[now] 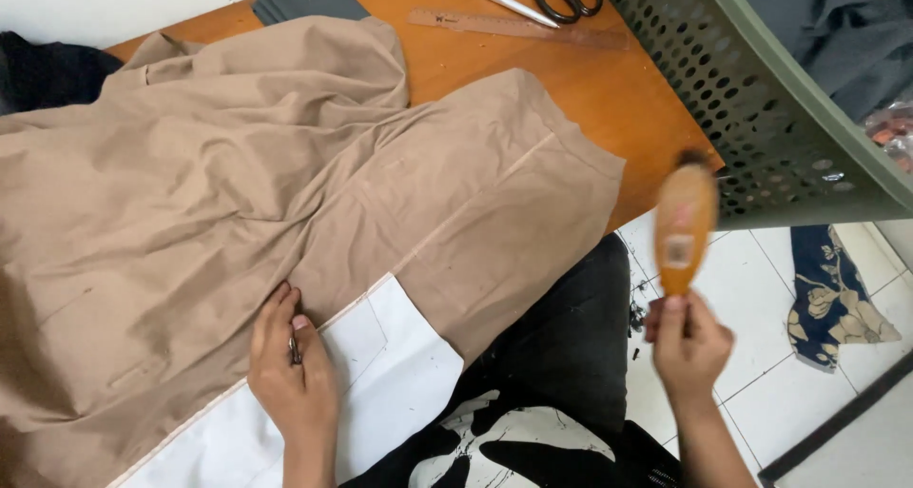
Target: Trimming loose threads from a garment using snips and cleaning the fabric with a brush.
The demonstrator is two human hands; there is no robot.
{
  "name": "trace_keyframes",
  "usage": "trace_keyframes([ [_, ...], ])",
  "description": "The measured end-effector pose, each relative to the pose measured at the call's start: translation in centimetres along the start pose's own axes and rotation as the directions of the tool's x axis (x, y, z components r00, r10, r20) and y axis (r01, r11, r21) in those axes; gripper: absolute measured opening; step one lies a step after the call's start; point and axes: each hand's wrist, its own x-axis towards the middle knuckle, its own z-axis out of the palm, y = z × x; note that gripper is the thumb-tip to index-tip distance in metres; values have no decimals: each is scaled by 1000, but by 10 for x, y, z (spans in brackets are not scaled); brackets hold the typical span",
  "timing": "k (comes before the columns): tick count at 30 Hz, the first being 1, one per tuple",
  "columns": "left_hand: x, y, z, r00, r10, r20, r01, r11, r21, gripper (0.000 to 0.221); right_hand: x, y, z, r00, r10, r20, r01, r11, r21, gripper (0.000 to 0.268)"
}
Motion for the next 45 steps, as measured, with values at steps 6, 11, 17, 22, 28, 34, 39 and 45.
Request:
trace_keyframes([
  [6, -3, -4, 4, 995, 86, -41, -84, 995, 47, 26, -37, -31, 38, 560, -515, 649, 208, 846, 492, 21],
  [11, -3, -1, 3, 999, 25, -39, -23, 999, 35, 25, -18, -11, 11, 899, 374, 226, -435, 819, 375, 25],
  [17, -4, -1, 5, 997, 62, -40, -59, 996, 73, 25, 18, -70, 0, 829, 388, 403, -549, 706, 447, 34],
  [22, -3, -3, 7, 996, 27, -82, -24, 999, 41, 23, 26, -57, 46, 568, -147, 810, -293, 883, 366, 35],
  [28, -2, -6, 6, 992, 68, -104, -58, 994, 94, 22, 11, -4, 44, 30, 345, 938, 563, 770, -301, 23],
  [34, -2, -7, 6, 991, 100, -89, -96, 994, 45, 25, 36, -27, 45, 549, -383, 743, -88, 858, 507, 20],
  [39, -3, -10, 6, 987, 129, -96, -123, 990, 65, 26, -7, -37, 97, 211, -316, 925, 522, 837, 166, 20],
  [45, -2, -9, 6, 994, 91, -56, -88, 995, 44, 24, 7, -11, 53, 381, -366, 849, -33, 913, 408, 16],
])
